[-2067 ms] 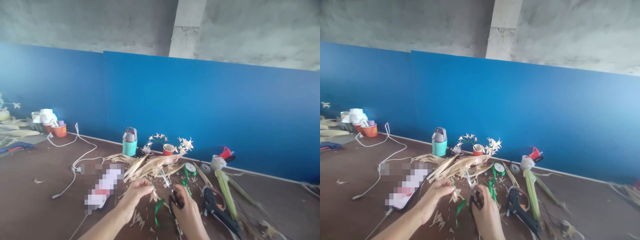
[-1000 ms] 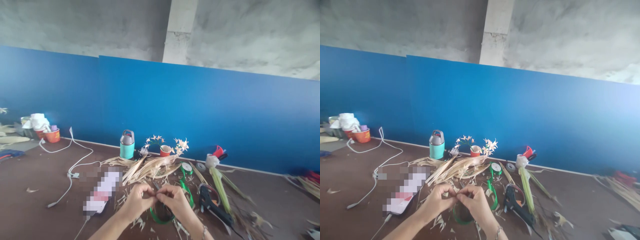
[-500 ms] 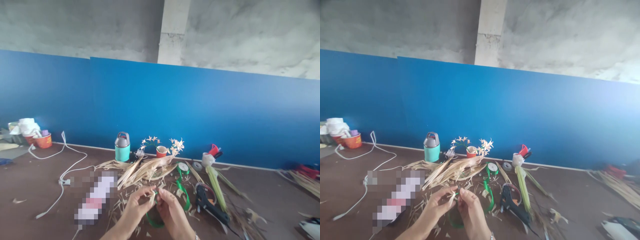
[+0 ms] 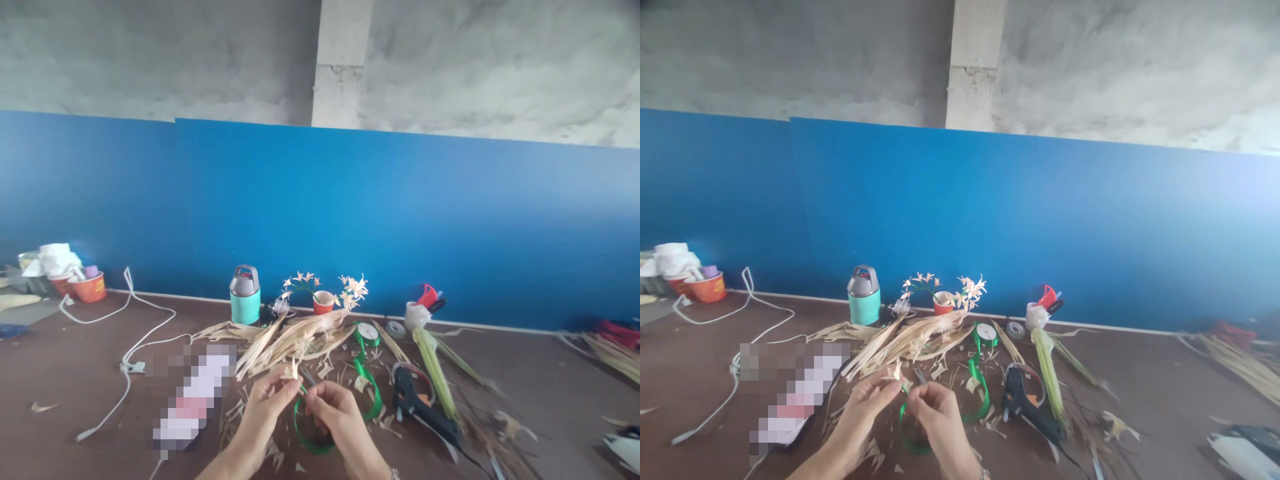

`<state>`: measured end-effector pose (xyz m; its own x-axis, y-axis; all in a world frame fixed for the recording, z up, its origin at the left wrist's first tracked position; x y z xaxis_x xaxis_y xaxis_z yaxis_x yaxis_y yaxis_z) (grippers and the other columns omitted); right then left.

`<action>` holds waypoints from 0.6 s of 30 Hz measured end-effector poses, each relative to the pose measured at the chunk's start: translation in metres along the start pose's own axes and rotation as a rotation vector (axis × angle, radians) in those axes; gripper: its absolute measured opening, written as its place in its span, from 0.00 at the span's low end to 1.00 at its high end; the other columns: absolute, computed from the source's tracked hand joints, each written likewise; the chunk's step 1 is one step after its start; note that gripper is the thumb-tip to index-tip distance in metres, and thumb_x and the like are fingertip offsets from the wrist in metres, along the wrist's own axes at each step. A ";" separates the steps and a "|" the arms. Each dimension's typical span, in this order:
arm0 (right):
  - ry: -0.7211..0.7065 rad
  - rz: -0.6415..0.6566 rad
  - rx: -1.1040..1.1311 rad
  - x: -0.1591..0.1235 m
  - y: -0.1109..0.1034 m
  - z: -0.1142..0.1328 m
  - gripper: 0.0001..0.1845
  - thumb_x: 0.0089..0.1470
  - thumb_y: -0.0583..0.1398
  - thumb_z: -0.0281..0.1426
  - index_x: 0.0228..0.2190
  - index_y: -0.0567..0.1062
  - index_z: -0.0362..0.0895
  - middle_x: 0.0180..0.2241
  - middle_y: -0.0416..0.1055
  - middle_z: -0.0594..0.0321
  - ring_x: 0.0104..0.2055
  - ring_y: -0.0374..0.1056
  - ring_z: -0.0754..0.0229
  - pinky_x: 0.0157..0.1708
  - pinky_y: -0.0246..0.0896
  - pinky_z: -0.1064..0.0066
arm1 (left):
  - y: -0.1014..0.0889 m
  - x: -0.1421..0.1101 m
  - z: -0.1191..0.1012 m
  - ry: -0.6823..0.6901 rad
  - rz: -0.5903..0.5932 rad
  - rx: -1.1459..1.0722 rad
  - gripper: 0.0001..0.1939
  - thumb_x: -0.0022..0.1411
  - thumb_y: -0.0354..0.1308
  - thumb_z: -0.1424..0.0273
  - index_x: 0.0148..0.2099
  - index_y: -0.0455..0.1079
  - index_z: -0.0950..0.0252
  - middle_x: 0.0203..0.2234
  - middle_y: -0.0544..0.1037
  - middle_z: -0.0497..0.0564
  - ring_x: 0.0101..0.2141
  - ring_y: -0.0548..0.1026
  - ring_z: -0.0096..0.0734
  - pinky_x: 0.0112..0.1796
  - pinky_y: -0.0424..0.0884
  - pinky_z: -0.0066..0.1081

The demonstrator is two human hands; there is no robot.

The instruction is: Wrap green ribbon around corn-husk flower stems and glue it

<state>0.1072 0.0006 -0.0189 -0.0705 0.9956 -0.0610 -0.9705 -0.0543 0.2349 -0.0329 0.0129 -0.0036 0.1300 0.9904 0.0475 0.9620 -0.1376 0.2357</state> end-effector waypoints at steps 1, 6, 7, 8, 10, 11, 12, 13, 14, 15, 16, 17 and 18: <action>0.014 0.017 0.031 -0.001 0.001 0.000 0.22 0.35 0.68 0.45 0.18 0.71 0.39 0.13 0.63 0.70 0.14 0.47 0.74 0.16 0.37 0.78 | 0.000 -0.001 0.001 -0.021 -0.005 -0.028 0.12 0.46 0.65 0.60 0.24 0.73 0.65 0.24 0.73 0.46 0.31 0.69 0.33 0.36 0.63 0.29; 0.088 0.093 0.205 -0.004 0.004 0.001 0.20 0.37 0.68 0.43 0.18 0.70 0.40 0.16 0.66 0.67 0.14 0.49 0.73 0.15 0.38 0.78 | 0.005 -0.004 0.004 -0.115 0.081 -0.177 0.12 0.43 0.67 0.62 0.30 0.77 0.64 0.28 0.75 0.49 0.31 0.71 0.33 0.36 0.66 0.32; 0.083 0.097 0.210 -0.004 0.004 0.000 0.20 0.37 0.68 0.43 0.18 0.70 0.40 0.16 0.66 0.67 0.14 0.49 0.73 0.15 0.38 0.78 | 0.005 -0.005 0.004 -0.116 0.089 -0.182 0.11 0.43 0.67 0.62 0.28 0.77 0.64 0.26 0.75 0.49 0.30 0.71 0.32 0.35 0.66 0.31; 0.075 0.101 0.203 -0.004 0.004 -0.001 0.19 0.37 0.68 0.43 0.18 0.70 0.40 0.15 0.65 0.68 0.14 0.49 0.73 0.15 0.38 0.78 | 0.006 -0.005 0.004 -0.115 0.096 -0.182 0.11 0.43 0.67 0.62 0.26 0.77 0.65 0.26 0.74 0.49 0.28 0.71 0.32 0.34 0.66 0.31; 0.057 0.101 0.163 -0.003 0.004 -0.004 0.19 0.36 0.68 0.43 0.18 0.70 0.40 0.14 0.64 0.69 0.14 0.49 0.73 0.15 0.38 0.78 | 0.006 -0.004 0.003 -0.108 0.102 -0.168 0.11 0.43 0.67 0.62 0.24 0.76 0.65 0.25 0.74 0.49 0.27 0.70 0.31 0.31 0.67 0.30; 0.045 0.095 0.135 -0.002 0.004 -0.005 0.20 0.36 0.68 0.43 0.18 0.70 0.40 0.13 0.63 0.69 0.13 0.49 0.73 0.15 0.38 0.78 | 0.005 -0.004 0.004 -0.102 0.097 -0.151 0.11 0.43 0.67 0.62 0.24 0.75 0.66 0.25 0.74 0.49 0.27 0.70 0.31 0.31 0.66 0.30; 0.029 0.083 0.105 -0.001 0.004 -0.007 0.20 0.35 0.68 0.44 0.18 0.70 0.40 0.12 0.62 0.70 0.13 0.48 0.73 0.15 0.38 0.78 | 0.005 -0.004 0.004 -0.095 0.086 -0.128 0.11 0.44 0.67 0.62 0.23 0.75 0.66 0.25 0.73 0.49 0.28 0.70 0.31 0.30 0.66 0.29; 0.010 0.067 0.075 -0.001 0.005 -0.008 0.21 0.35 0.68 0.45 0.18 0.69 0.41 0.12 0.61 0.70 0.13 0.48 0.73 0.15 0.38 0.78 | 0.004 -0.004 0.004 -0.079 0.065 -0.098 0.11 0.44 0.67 0.62 0.23 0.74 0.66 0.24 0.73 0.48 0.28 0.69 0.31 0.31 0.66 0.29; -0.011 0.047 0.050 0.000 0.005 -0.009 0.22 0.34 0.68 0.46 0.18 0.69 0.41 0.12 0.60 0.71 0.13 0.48 0.73 0.15 0.39 0.78 | 0.004 -0.003 0.005 -0.054 0.044 -0.059 0.11 0.44 0.66 0.62 0.23 0.74 0.66 0.24 0.73 0.48 0.28 0.69 0.31 0.31 0.66 0.28; -0.035 0.025 0.029 0.000 0.006 -0.010 0.23 0.34 0.67 0.47 0.18 0.68 0.41 0.11 0.59 0.71 0.14 0.47 0.72 0.15 0.39 0.78 | 0.003 -0.003 0.005 -0.024 0.027 -0.015 0.11 0.45 0.66 0.62 0.23 0.73 0.66 0.24 0.73 0.48 0.29 0.69 0.31 0.32 0.66 0.28; -0.058 0.006 0.007 0.000 0.007 -0.012 0.23 0.34 0.67 0.47 0.18 0.67 0.42 0.11 0.57 0.72 0.14 0.46 0.72 0.15 0.39 0.77 | 0.003 -0.003 0.006 0.007 0.016 0.030 0.12 0.45 0.65 0.62 0.23 0.73 0.66 0.24 0.73 0.48 0.29 0.69 0.31 0.33 0.65 0.28; -0.083 -0.013 -0.020 -0.001 0.007 -0.013 0.23 0.35 0.66 0.48 0.18 0.66 0.42 0.12 0.56 0.73 0.14 0.45 0.72 0.15 0.39 0.77 | 0.003 -0.003 0.007 0.036 0.010 0.068 0.12 0.46 0.65 0.62 0.23 0.73 0.66 0.25 0.73 0.48 0.30 0.69 0.31 0.34 0.65 0.28; -0.112 -0.031 -0.056 -0.002 0.008 -0.013 0.22 0.37 0.65 0.47 0.18 0.66 0.42 0.12 0.54 0.73 0.15 0.45 0.72 0.15 0.40 0.77 | 0.003 -0.003 0.008 0.061 0.009 0.097 0.12 0.47 0.64 0.62 0.24 0.72 0.66 0.25 0.73 0.49 0.31 0.69 0.32 0.35 0.65 0.28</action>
<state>0.0968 -0.0030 -0.0299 -0.0172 0.9990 0.0421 -0.9834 -0.0245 0.1797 -0.0290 0.0093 -0.0109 0.1264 0.9860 0.1087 0.9800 -0.1410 0.1401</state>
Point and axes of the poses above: each hand's wrist, its own x-axis towards the middle knuckle, its own y-axis out of the palm, z = x × y, the point moved 1 cm from there along x, towards the middle knuckle
